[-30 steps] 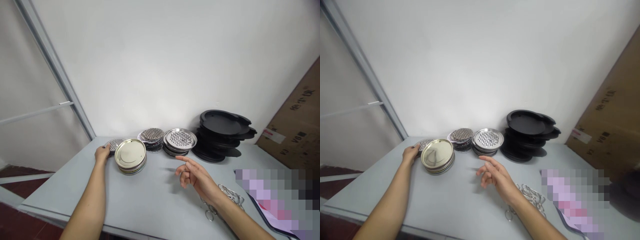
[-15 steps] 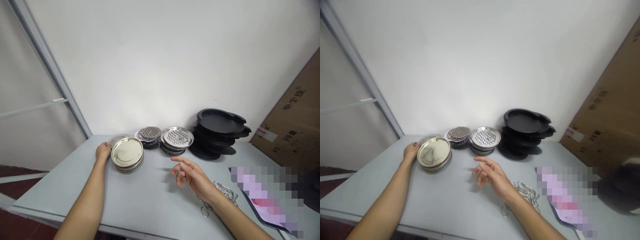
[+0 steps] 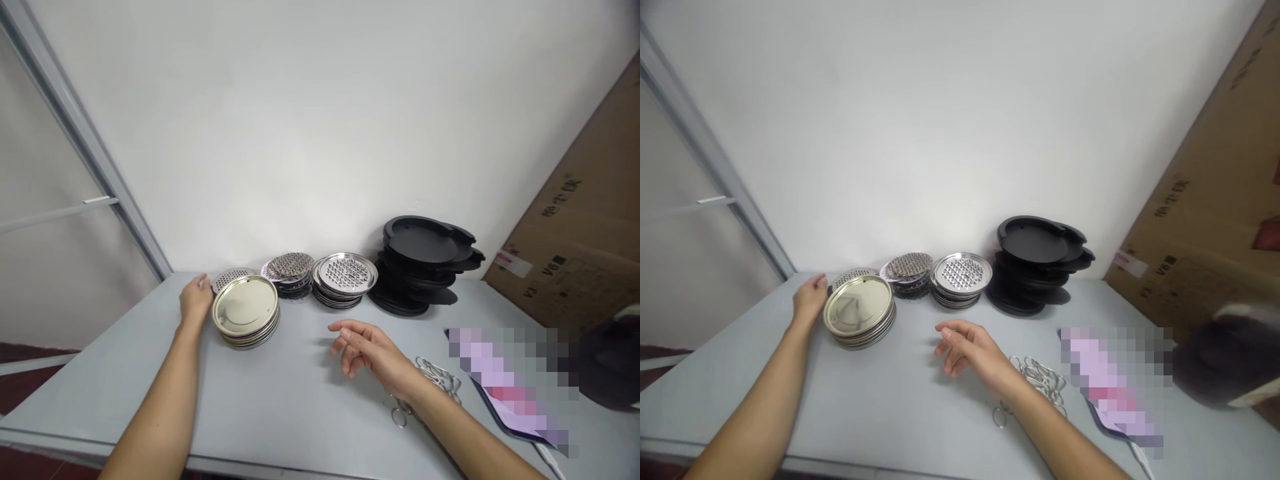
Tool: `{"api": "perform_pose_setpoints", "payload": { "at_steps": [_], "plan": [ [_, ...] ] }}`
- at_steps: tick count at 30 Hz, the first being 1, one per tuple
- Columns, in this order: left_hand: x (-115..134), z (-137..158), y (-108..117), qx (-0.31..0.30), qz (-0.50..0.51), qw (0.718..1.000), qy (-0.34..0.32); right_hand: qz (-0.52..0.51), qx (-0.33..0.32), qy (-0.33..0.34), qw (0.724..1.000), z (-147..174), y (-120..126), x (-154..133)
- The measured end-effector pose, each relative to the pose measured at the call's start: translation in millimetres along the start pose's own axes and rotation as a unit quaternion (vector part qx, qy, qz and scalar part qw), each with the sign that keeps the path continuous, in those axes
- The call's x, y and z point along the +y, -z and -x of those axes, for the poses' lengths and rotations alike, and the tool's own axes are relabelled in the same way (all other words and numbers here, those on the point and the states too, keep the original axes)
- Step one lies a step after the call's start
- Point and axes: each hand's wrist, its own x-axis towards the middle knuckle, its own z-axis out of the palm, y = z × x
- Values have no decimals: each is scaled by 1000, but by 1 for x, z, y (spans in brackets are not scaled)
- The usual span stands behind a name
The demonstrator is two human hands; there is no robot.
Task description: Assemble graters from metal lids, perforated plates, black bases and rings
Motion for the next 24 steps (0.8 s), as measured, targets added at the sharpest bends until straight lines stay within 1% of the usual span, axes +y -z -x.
{"api": "perform_pose_setpoints", "payload": {
  "at_steps": [1,2,3,4,5,6,7,8,9,10,11,12,13,15,16,18,24],
  "plan": [
    [10,6,9,46,6,999,-4,8,2,-6,1000,-1,0,2],
    [23,14,17,107,21,994,-18,15,4,-11,1000,-2,1,3],
    [36,26,25,206,78,974,-60,19,6,-14,1000,-3,1,5],
    [51,40,30,270,127,947,-115,22,7,-17,1000,-4,1,6],
    [65,58,34,305,168,921,-175,23,8,-19,1000,-5,1,8],
    [80,77,34,315,201,896,-239,23,9,-22,999,-6,2,9],
    [93,98,32,271,235,876,-323,24,10,-23,999,-6,2,10],
    [104,118,27,174,256,856,-414,25,12,-24,999,-7,3,11],
    [114,137,19,47,257,833,-488,29,17,-24,999,-8,4,12],
    [122,153,11,-56,247,807,-534,35,23,-24,999,-9,5,12],
    [127,167,2,-132,233,788,-555,44,29,-23,998,-10,6,13],
    [130,177,-7,-199,219,774,-559,55,34,-23,998,-10,7,14],
    [131,184,-15,-267,206,760,-555,70,39,-22,997,-11,8,15],
    [129,191,-25,-373,183,749,-516,105,48,-21,993,-11,9,17],
    [128,191,-27,-413,170,747,-492,123,48,-23,991,-11,9,18],
    [126,190,-25,-462,147,750,-450,152,44,-30,987,-11,8,20],
    [131,185,-8,-533,105,755,-368,179,7,-52,982,-11,9,25]
  ]
}}
